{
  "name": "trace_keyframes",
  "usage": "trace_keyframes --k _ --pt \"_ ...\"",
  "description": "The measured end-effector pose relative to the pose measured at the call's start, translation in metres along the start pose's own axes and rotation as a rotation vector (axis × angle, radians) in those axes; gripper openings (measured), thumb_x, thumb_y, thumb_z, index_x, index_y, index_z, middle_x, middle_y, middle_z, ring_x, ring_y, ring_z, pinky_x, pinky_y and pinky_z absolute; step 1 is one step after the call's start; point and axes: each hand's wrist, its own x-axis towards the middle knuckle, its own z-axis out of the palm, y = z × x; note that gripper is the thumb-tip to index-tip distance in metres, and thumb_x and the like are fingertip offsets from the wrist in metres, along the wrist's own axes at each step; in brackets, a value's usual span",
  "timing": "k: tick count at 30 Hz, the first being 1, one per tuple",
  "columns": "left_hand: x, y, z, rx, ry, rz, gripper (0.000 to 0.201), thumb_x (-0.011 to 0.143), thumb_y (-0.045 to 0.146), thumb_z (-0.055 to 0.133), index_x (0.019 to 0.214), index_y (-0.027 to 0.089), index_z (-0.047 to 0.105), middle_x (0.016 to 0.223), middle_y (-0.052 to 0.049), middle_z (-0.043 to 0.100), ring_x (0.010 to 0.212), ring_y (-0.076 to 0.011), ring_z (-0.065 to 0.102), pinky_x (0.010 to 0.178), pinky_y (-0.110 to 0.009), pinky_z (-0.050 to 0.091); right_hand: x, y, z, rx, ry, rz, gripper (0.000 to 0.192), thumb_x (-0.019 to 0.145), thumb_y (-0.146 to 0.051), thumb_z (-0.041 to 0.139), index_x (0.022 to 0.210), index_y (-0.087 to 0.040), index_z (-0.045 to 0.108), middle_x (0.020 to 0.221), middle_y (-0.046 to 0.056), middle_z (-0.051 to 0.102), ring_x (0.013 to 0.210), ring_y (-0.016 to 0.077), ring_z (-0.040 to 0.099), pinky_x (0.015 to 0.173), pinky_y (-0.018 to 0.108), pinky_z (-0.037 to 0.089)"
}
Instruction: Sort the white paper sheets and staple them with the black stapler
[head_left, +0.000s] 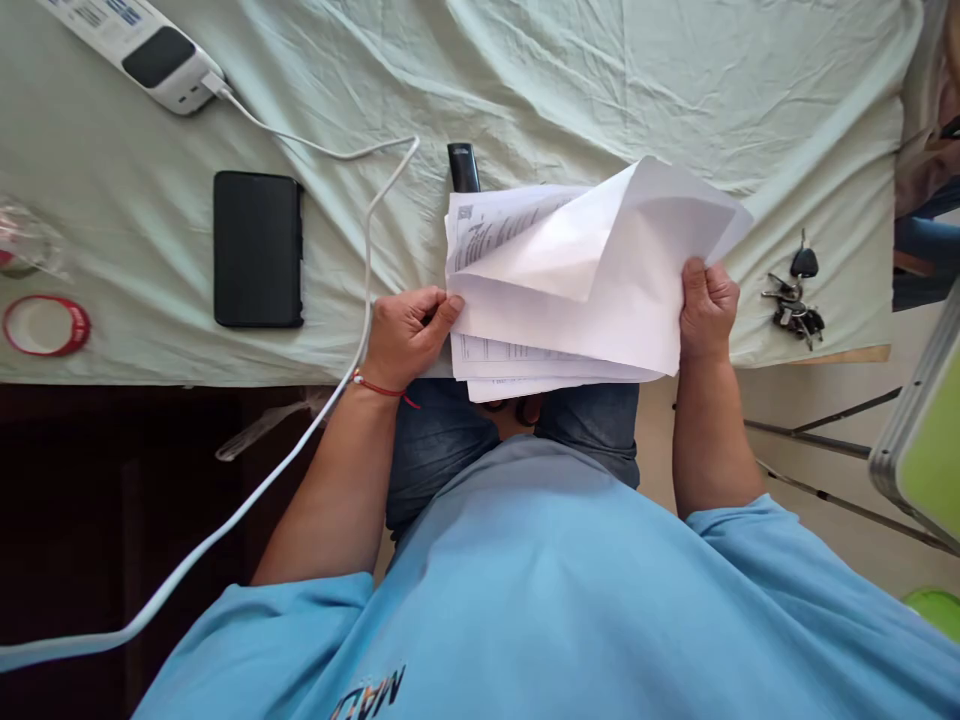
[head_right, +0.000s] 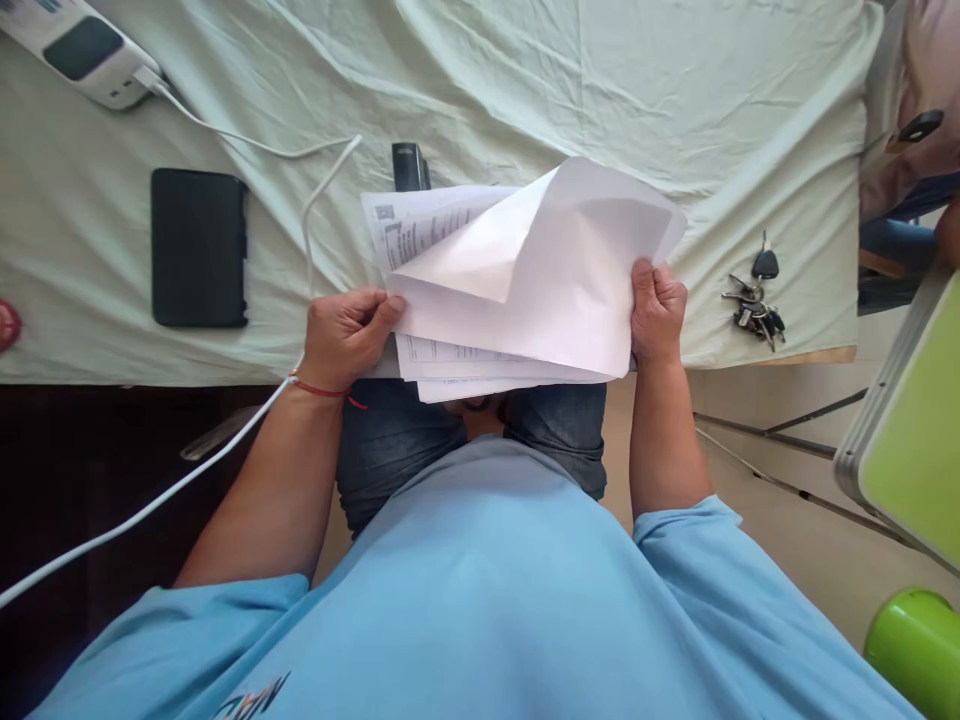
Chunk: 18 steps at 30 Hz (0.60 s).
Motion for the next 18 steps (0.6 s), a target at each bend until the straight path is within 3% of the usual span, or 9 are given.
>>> trace_keyframes --k 5,9,13,15,18 --pt "-0.0012 -0.0013 0.0013 -0.039 0.017 -0.024 0.040 0.101 0.059 0.072 0.083 0.023 0.073 0.067 0.001 0.059 0.063 -0.0162 0.050 0.062 -0.033 0.037 -0.0008 -0.0030 0.0022 -0.018 -0.011 0.007 0.069 0.087 -0.096 0.084 0.083 -0.028 0.072 0.081 0.002 0.067 0.090 0.0241 0.070 0.081 0.040 0.064" --pt "-0.0012 -0.0020 0.0031 -0.049 0.042 -0.045 0.043 0.102 0.062 0.075 0.082 0.024 0.070 0.067 0.000 0.061 0.065 -0.0180 0.057 0.063 -0.033 0.042 -0.0007 -0.0017 0.0016 -0.013 -0.034 0.012 0.067 0.087 -0.095 0.084 0.084 -0.029 0.074 0.081 0.001 0.066 0.094 0.0249 0.072 0.084 0.041 0.065" --pt "-0.0006 -0.0035 0.0057 -0.119 0.057 -0.090 0.034 0.096 0.056 0.078 0.089 0.023 0.073 0.078 -0.002 0.073 0.069 -0.0181 0.061 0.065 -0.032 0.046 -0.0006 -0.0010 0.0008 -0.005 -0.058 0.026 0.065 0.087 -0.094 0.085 0.088 -0.029 0.076 0.083 0.001 0.068 0.097 0.0253 0.074 0.088 0.041 0.066" --pt "-0.0002 -0.0047 0.0061 -0.129 0.056 -0.103 0.033 0.093 0.055 0.079 0.088 0.023 0.071 0.077 -0.001 0.073 0.068 -0.0176 0.058 0.064 -0.031 0.045 -0.0007 -0.0016 0.0010 -0.013 -0.058 0.028 0.067 0.086 -0.095 0.085 0.088 -0.029 0.076 0.083 0.002 0.068 0.099 0.0261 0.075 0.088 0.041 0.067" --pt "0.0007 -0.0056 0.0050 -0.057 0.066 -0.079 0.040 0.095 0.057 0.078 0.079 0.024 0.064 0.064 0.002 0.057 0.060 -0.0152 0.047 0.059 -0.031 0.036 -0.0012 -0.0040 0.0014 -0.024 -0.053 0.019 0.067 0.087 -0.095 0.084 0.087 -0.029 0.075 0.082 0.002 0.066 0.098 0.0258 0.075 0.088 0.041 0.067"
